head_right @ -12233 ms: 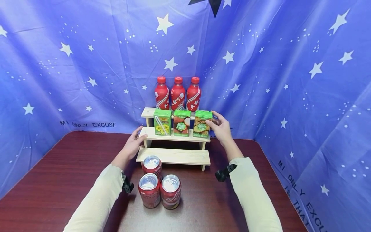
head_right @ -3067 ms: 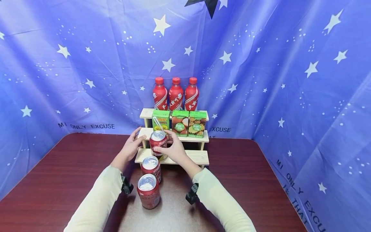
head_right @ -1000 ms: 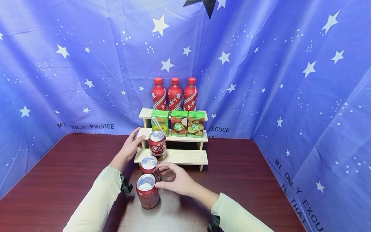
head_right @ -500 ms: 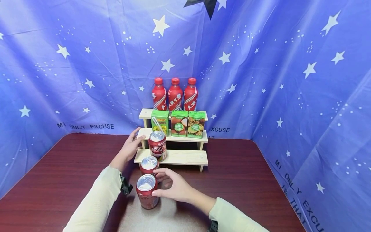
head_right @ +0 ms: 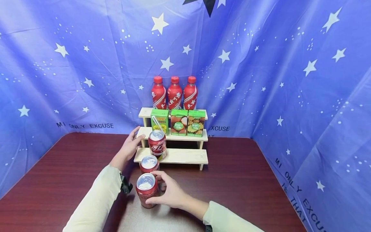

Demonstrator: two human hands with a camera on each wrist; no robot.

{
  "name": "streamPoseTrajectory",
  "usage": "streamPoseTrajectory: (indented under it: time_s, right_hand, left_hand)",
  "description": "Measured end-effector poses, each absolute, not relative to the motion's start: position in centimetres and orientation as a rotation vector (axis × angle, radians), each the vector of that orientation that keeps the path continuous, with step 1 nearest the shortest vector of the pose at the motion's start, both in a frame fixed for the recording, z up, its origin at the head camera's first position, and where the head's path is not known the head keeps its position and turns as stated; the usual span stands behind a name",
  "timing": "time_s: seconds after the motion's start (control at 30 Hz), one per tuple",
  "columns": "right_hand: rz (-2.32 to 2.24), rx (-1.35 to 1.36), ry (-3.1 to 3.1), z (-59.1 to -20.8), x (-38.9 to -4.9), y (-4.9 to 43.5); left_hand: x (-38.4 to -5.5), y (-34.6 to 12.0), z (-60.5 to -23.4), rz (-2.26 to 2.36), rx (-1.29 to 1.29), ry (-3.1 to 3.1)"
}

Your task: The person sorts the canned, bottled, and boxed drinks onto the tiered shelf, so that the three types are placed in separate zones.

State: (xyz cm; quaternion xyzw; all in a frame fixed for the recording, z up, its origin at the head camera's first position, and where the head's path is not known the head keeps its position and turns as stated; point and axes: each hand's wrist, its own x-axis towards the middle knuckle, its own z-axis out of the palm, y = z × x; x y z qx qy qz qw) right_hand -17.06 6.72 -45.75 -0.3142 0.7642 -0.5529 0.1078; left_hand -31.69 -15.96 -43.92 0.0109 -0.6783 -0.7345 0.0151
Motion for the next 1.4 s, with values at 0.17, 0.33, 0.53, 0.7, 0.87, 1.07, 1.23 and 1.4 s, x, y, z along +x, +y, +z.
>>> streamPoseTrajectory:
  time_s: [0.17,0.33,0.53,0.7,0.87,1.07,1.23,1.4]
  right_hand:
    - [-1.715,-0.878,2.225,-46.2,-16.3,6.0]
    - [-1.803,-0.831,2.207,-46.5,-15.7,5.6]
    - [-1.861,-0.821,2.141,-46.7,-15.5,5.6]
    - [-1.852,-0.806,2.155,-46.8,-15.3,5.7]
    - [-1.853,-0.787,2.170,-46.5,-15.1,6.0]
    - [-1.844,-0.781,2.215,-46.2,-14.9,6.6]
    - [-1.874,-0.793,2.241,-46.2,-14.9,7.5]
    - [-1.886,-0.783,2.296,-46.2,-15.2,8.3]
  left_hand:
    - [-31.7,-15.9,-43.7,-2.295,0.027,-2.105]
    - [-31.7,-15.9,-43.9,-2.295,0.023,-2.107]
    - [-31.7,-16.0,-44.2,-2.321,0.023,-2.096]
    - [-31.3,-16.0,-43.6,-2.355,0.027,-2.085]
    - [-30.4,-15.8,-42.3,-2.347,0.010,-2.103]
    - [-30.3,-15.8,-42.2,-2.352,0.010,-2.095]
    - [-31.1,-16.0,-43.3,-2.340,0.017,-2.086]
    - [-31.7,-16.0,-44.1,-2.315,0.016,-2.094]
